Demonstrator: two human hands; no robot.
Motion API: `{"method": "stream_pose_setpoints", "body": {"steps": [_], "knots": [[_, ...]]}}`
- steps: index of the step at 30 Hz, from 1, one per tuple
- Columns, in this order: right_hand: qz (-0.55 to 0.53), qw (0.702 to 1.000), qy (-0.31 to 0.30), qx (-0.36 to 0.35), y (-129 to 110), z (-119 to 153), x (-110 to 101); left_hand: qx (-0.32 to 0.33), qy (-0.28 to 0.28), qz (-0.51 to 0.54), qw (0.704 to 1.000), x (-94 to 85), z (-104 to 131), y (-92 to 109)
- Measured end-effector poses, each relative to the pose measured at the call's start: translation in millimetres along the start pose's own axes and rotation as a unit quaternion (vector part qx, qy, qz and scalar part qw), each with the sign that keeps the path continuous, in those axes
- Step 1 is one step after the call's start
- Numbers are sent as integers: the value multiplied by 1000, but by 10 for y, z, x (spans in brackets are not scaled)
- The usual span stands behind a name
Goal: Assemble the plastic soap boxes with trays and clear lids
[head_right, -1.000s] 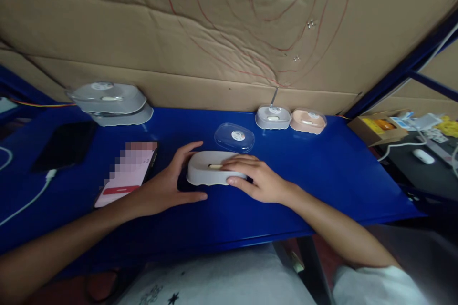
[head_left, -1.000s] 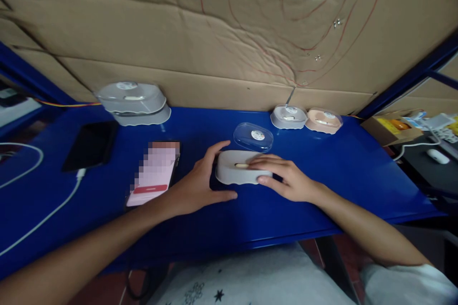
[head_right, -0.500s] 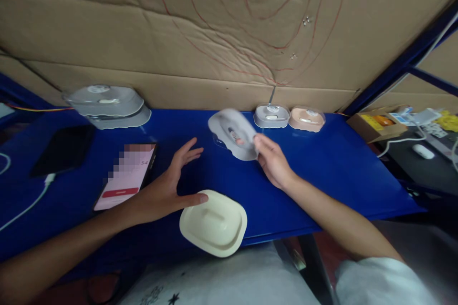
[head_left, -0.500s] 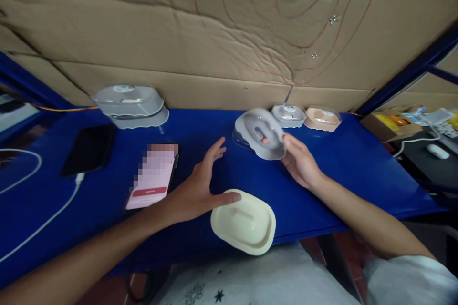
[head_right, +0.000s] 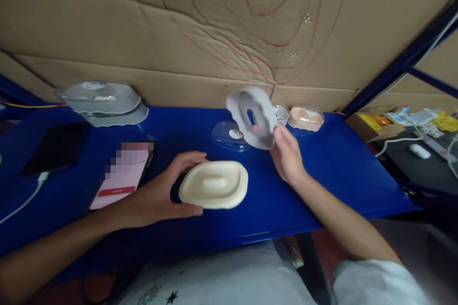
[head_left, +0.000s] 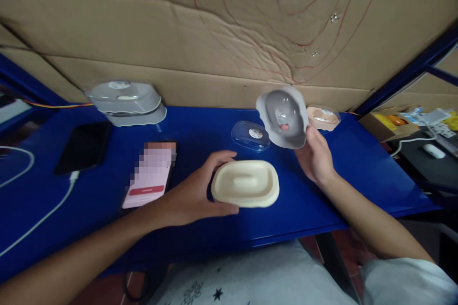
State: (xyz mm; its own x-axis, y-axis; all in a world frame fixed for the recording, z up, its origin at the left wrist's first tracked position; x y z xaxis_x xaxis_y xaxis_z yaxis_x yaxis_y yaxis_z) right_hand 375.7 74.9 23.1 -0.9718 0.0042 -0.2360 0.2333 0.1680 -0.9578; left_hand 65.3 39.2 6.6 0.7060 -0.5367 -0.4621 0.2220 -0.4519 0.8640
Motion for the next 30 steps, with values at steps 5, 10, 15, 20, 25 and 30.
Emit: {"method": "stream_pose_setpoints", "body": {"steps": [5,10,15,20,25,30], "knots": [[219,937,-126,-242,-158,329,223,4,118,36,992,41,-41,-71],[275,901,-161,-295,-132,389,358,4,189,80,979,98,-47,-51],[300,888,-183,-296,-46,356,416,-24,192,151,970,78,-48,7],[330,873,-234,-273,61,304,475,-126,201,268,934,41,-82,-30],[320,874,-262,-257,123,237,464,-147,189,406,882,15,-150,-19],[283,912,-198,-221,267,-18,285,-142,197,455,857,-12,-139,50]]}}
Point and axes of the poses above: each hand's wrist, its own z-axis away from the middle knuckle, its own x-axis out of the palm, y = z × x, the point moved 1 cm from there along -z, towards the middle knuckle, and after that the axes turned 12 degrees about x, right-handed, at the moved point
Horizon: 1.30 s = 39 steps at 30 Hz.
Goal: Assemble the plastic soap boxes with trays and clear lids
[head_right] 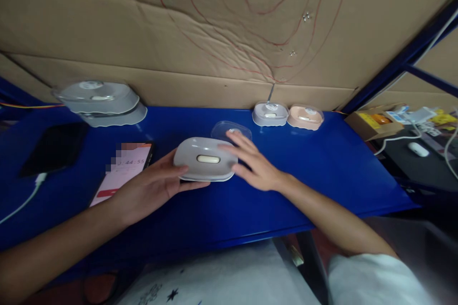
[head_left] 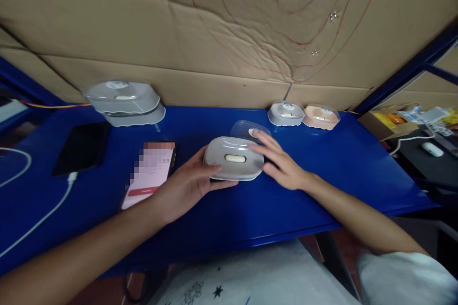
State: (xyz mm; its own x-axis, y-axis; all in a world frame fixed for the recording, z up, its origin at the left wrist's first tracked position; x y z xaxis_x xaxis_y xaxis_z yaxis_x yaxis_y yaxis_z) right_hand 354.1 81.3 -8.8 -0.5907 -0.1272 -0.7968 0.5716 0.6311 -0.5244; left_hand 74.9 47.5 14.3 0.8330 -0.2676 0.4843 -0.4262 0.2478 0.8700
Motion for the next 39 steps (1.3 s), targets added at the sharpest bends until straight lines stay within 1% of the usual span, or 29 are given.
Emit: {"method": "stream_pose_setpoints", "body": {"steps": [2,4,7,9,10,12,13,14,15,16,18,19,20,22,27,33,36,39], "knots": [[43,996,22,75,194,-40,-39,3,13,-14,1000,-21,0,11],[91,987,22,130,344,-70,-62,3,31,-24,999,-49,-13,13],[102,983,30,152,422,-95,-76,-7,62,0,998,-67,-36,8],[60,983,58,166,403,-97,-76,-19,78,27,996,-55,-42,8],[21,980,76,183,382,-92,-70,-23,82,38,996,-44,-42,11],[-82,969,96,213,316,-67,-39,-23,85,58,994,-20,-38,20],[-130,964,93,214,266,-47,-14,-21,85,66,994,-10,-35,24],[-163,963,80,199,202,-24,14,-18,84,74,994,-3,-32,28],[-172,968,62,171,128,1,42,-16,82,79,993,1,-29,30],[-158,978,41,132,47,26,66,-11,76,83,994,2,-27,30],[-88,995,6,53,-104,69,91,3,58,87,995,-3,-26,23],[-50,998,-7,20,-164,82,90,11,47,89,995,-8,-26,17],[-19,1000,-16,-6,-207,89,81,17,38,91,995,-14,-25,9],[22,999,-22,-34,-246,87,48,23,24,91,995,-22,-22,-11],[45,998,-28,-44,-222,73,19,31,2,63,998,-17,-2,-48],[-9,999,19,-25,-302,106,49,33,-13,22,999,-23,-5,-29],[-26,1000,-7,8,-324,125,9,46,-26,-39,998,-51,-3,-7],[-27,998,-47,25,-292,135,-50,47,-27,-147,988,-68,4,-25]]}}
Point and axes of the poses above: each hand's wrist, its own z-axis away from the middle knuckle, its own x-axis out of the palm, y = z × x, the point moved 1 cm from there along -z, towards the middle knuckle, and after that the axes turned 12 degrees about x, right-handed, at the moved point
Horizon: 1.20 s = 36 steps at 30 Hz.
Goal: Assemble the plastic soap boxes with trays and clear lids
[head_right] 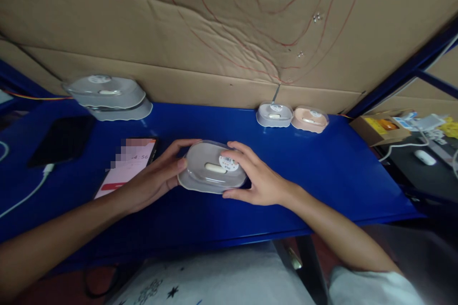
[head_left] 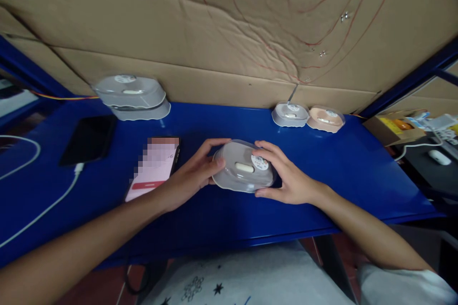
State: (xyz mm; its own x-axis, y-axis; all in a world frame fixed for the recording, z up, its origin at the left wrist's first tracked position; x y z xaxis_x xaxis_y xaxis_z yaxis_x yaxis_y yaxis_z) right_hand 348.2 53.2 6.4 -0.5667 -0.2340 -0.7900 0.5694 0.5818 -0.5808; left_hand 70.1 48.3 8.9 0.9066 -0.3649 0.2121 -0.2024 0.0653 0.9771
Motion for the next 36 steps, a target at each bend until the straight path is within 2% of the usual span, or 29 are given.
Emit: {"method": "stream_pose_setpoints", "body": {"steps": [4,7,10,12,15,17,19,20,23,27,31,36], "knots": [[42,998,-31,17,60,41,-106,30,-10,-158,987,33,-2,-77],[78,995,-42,52,116,198,-222,33,-27,-196,980,49,-1,-120],[99,988,-18,120,271,580,-407,25,-40,-230,972,36,14,-117],[127,976,31,173,456,954,-598,47,-63,-258,963,26,29,-105],[219,940,97,244,825,1559,-982,81,-99,-299,946,18,47,-107],[287,903,135,288,1101,1869,-1266,86,-119,-324,935,17,53,-116],[351,850,165,356,1379,2032,-1528,86,-130,-337,929,18,55,-116],[364,833,178,377,1510,2050,-1641,87,-131,-338,928,19,55,-112],[370,815,206,397,1848,1896,-1881,100,-125,-333,929,22,53,-95],[368,808,235,396,2141,1479,-1985,117,-111,-319,934,19,50,-98],[362,817,223,389,2239,1076,-1922,108,-114,-316,936,16,53,-104],[354,841,183,365,2131,594,-1677,97,-120,-327,932,7,73,-84]]}}
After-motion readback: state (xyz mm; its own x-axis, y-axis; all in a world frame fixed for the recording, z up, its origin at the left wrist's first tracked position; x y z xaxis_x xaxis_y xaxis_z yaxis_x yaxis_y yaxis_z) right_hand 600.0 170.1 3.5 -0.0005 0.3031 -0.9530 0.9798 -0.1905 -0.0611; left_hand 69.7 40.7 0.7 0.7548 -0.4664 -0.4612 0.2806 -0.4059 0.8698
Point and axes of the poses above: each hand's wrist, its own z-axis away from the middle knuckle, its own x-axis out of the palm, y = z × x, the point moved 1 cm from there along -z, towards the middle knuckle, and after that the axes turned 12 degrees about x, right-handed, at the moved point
